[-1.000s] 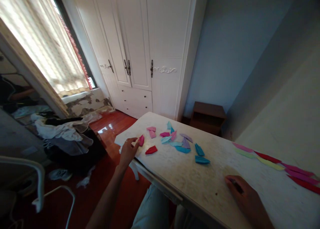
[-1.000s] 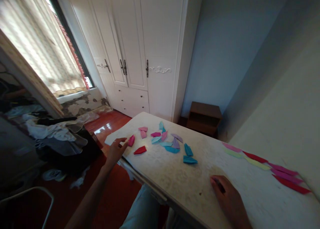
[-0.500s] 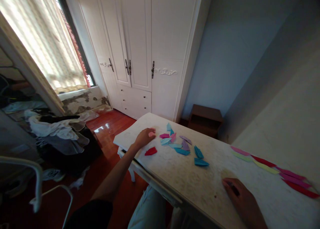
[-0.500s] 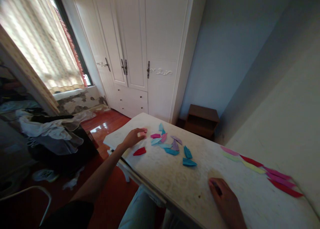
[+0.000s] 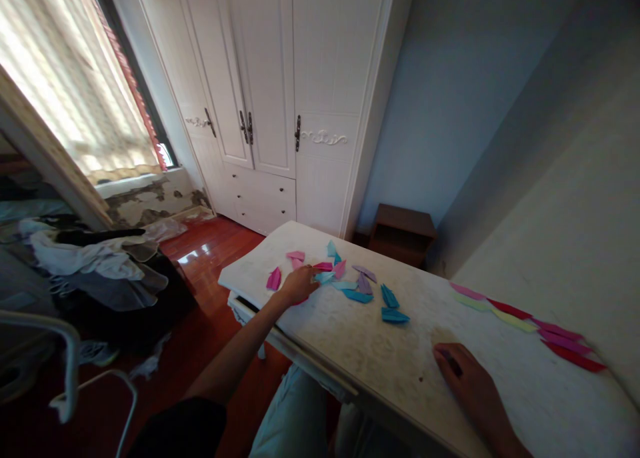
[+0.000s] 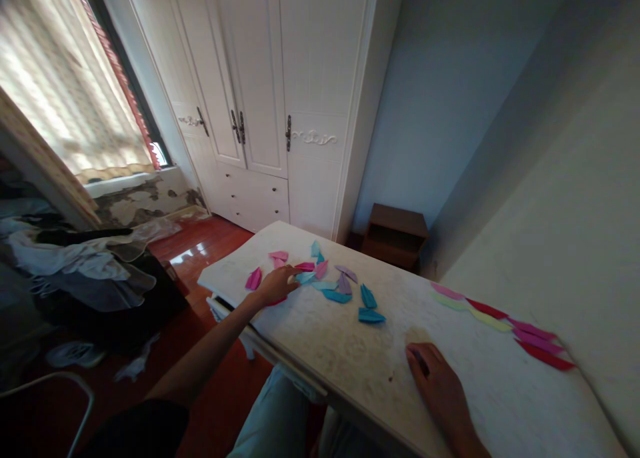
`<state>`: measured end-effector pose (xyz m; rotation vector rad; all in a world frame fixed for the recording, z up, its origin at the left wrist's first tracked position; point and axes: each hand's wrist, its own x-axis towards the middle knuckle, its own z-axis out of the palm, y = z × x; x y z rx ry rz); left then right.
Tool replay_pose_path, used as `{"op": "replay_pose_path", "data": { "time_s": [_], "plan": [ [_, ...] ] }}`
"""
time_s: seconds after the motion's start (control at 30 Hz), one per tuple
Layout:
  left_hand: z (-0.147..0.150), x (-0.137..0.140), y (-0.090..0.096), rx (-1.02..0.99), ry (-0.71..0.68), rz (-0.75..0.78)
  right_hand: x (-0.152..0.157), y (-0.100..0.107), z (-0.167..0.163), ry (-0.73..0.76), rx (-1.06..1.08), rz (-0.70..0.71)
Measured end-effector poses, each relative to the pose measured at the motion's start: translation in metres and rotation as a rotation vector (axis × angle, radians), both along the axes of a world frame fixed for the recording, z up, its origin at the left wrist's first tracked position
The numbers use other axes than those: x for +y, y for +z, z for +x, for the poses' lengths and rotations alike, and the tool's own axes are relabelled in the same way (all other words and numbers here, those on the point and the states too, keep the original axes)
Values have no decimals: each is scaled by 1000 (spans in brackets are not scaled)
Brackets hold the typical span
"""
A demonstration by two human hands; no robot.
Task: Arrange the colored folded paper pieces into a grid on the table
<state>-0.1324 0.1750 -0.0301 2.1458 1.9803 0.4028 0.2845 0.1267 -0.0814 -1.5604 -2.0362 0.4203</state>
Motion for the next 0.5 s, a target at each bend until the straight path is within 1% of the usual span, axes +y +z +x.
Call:
{"op": "replay_pose_path", "data": {
  "time_s": [0.07,0.2,0.3,0.4,0.5],
  "plan": [
    [-6,-1,2,20,16,0,0,0,-1,3,0,3],
    [-15,-5,7,66,98,3,1,-3,0,1,4,24],
    [-10,-9,10,60,130,42,1,-5,0,11,11,33],
    [9,-11,11,-13,45,96,1,-3,0,19,17,34],
    [34,-6,7,-22,-52,58,1,-2,0,18,21,25]
  ]
}}
